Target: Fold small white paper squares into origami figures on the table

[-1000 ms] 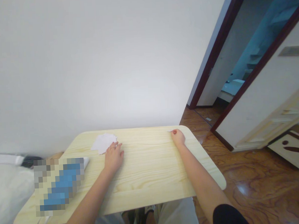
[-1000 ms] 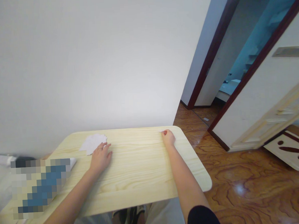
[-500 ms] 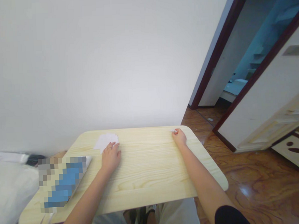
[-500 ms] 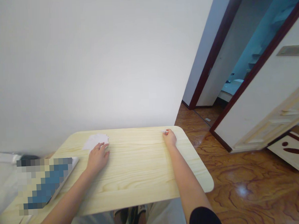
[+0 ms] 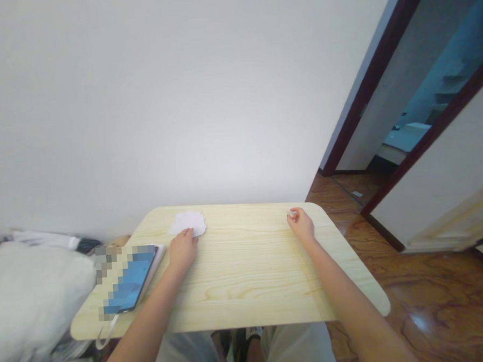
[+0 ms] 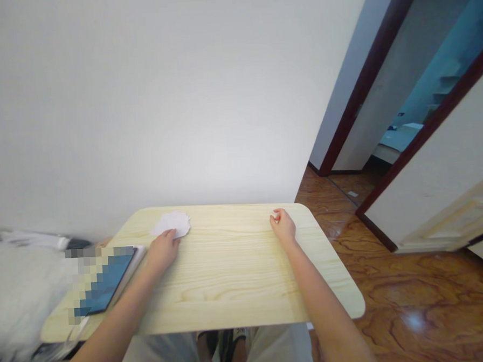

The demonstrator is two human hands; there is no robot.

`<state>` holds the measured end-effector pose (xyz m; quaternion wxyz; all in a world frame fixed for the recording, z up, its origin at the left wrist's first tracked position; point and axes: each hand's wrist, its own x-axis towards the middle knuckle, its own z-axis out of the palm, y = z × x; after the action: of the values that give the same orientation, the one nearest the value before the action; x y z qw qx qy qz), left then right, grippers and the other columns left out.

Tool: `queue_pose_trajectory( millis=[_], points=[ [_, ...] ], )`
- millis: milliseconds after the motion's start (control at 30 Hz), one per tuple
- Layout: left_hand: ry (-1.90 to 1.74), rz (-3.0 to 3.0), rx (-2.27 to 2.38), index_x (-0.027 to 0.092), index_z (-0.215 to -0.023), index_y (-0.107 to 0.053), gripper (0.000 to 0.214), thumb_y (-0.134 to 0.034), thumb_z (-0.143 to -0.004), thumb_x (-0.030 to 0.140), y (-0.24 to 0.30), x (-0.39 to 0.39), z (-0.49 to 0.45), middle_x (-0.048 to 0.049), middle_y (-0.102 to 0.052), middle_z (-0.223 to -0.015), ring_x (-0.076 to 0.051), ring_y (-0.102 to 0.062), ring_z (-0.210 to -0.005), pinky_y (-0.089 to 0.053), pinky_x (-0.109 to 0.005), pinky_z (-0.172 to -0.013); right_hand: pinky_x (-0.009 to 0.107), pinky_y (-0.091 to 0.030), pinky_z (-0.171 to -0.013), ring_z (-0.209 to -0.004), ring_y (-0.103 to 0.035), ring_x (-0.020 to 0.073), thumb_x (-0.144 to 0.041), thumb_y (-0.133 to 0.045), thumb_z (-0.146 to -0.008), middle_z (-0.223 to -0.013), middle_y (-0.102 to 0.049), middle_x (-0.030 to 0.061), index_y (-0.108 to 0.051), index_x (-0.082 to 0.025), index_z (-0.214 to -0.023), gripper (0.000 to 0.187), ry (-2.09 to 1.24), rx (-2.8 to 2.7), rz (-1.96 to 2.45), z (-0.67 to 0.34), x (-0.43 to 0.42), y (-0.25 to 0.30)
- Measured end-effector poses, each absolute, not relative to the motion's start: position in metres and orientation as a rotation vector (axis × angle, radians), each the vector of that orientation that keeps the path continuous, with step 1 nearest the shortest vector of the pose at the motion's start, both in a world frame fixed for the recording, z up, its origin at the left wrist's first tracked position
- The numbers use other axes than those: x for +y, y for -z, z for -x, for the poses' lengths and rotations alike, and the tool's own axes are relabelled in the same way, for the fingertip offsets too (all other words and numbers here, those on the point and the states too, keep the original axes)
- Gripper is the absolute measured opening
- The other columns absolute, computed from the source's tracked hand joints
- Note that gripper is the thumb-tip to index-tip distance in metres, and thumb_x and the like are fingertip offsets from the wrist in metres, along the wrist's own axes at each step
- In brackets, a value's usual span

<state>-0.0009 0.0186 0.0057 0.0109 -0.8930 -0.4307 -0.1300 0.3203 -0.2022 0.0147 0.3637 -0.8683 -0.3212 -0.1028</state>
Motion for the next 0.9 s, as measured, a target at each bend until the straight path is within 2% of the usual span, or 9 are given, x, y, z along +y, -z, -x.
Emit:
queue_pose_trajectory(
  millis=[67,200,367,500,600,733,833,900],
  points=[
    [0.349,2.854,-1.316,0.012,-0.104,-0.057,0.031,-0.037,-0.082,0.023,-0.006,0.019,0.001,-0.0137,-0.059,-0.106,-0.025,-0.054,-0.099,-0.041,-0.034,-0.083,0.023,-0.037,-0.06,-0.062,-0.051,0.0142,-0.031,-0.049,-0.074,-0.066,-0.054,-0.0006,-0.053,-0.017,-0.096,0.026,0.222,-0.956,2.159,-0.307,-0.198,-0.019],
    [0.335,2.862,-1.323,0.014,-0.098,-0.059,0.028,-0.035,-0.083,0.019,-0.006,0.019,0.001,-0.0114,-0.06,-0.104,-0.021,-0.054,-0.1,-0.041,-0.029,-0.081,0.023,-0.038,-0.058,-0.058,-0.05,0.0134,-0.029,-0.049,-0.074,-0.063,-0.052,-0.0016,-0.055,-0.017,-0.091,0.022,0.138,-1.123,2.039,-0.278,-0.186,-0.025],
    [0.31,2.844,-1.366,0.016,-0.087,-0.063,0.03,-0.033,-0.083,0.018,-0.009,0.021,0.004,-0.0102,-0.063,-0.095,-0.022,-0.058,-0.09,-0.043,-0.029,-0.072,0.022,-0.038,-0.056,-0.056,-0.049,0.0119,-0.025,-0.049,-0.074,-0.062,-0.051,-0.0023,-0.056,-0.018,-0.09,0.019,0.053,-1.288,1.908,-0.245,-0.175,-0.028],
    [0.341,2.803,-1.406,0.016,-0.086,-0.064,0.031,-0.034,-0.083,0.024,-0.015,0.022,0.007,-0.0107,-0.064,-0.094,-0.024,-0.059,-0.088,-0.043,-0.031,-0.071,0.022,-0.037,-0.055,-0.057,-0.049,0.0113,-0.022,-0.052,-0.074,-0.063,-0.052,-0.0025,-0.056,-0.019,-0.09,0.017,-0.019,-1.368,1.872,-0.229,-0.17,-0.025],
    [0.542,2.792,-1.41,0.017,-0.085,-0.064,0.031,-0.035,-0.083,0.029,-0.024,0.02,0.006,-0.0102,-0.065,-0.094,-0.025,-0.059,-0.089,-0.042,-0.033,-0.074,0.022,-0.038,-0.056,-0.057,-0.049,0.011,-0.021,-0.053,-0.074,-0.064,-0.052,-0.0021,-0.057,-0.019,-0.089,0.016,-0.075,-1.408,1.857,-0.223,-0.168,-0.023],
    [1.063,2.997,-1.447,0.017,-0.091,-0.061,0.032,-0.039,-0.082,0.038,-0.039,0.008,-0.007,-0.0087,-0.066,-0.091,-0.022,-0.06,-0.085,-0.044,-0.031,-0.073,0.023,-0.042,-0.058,-0.061,-0.052,0.0111,-0.025,-0.051,-0.077,-0.072,-0.056,0.0008,-0.059,-0.019,-0.089,0.016,-0.148,-1.408,1.768,-0.217,-0.167,-0.028],
    [1.427,3.334,-1.437,0.014,-0.085,-0.059,0.033,-0.047,-0.076,0.043,-0.045,-0.006,-0.022,-0.0077,-0.067,-0.083,-0.019,-0.062,-0.074,-0.046,-0.028,-0.065,0.023,-0.044,-0.059,-0.069,-0.055,0.012,-0.03,-0.051,-0.078,-0.087,-0.059,0.005,-0.057,-0.019,-0.098,0.024,-0.208,-1.29,1.67,-0.215,-0.165,-0.037],
    [1.501,3.574,-1.404,0.013,-0.083,-0.059,0.036,-0.053,-0.071,0.046,-0.047,-0.016,-0.032,-0.0072,-0.067,-0.076,-0.019,-0.062,-0.069,-0.047,-0.027,-0.061,0.024,-0.046,-0.061,-0.077,-0.057,0.0134,-0.033,-0.054,-0.076,-0.1,-0.058,0.0079,-0.052,-0.019,-0.107,0.034,-0.293,-1.169,1.613,-0.216,-0.163,-0.043]
  ],
)
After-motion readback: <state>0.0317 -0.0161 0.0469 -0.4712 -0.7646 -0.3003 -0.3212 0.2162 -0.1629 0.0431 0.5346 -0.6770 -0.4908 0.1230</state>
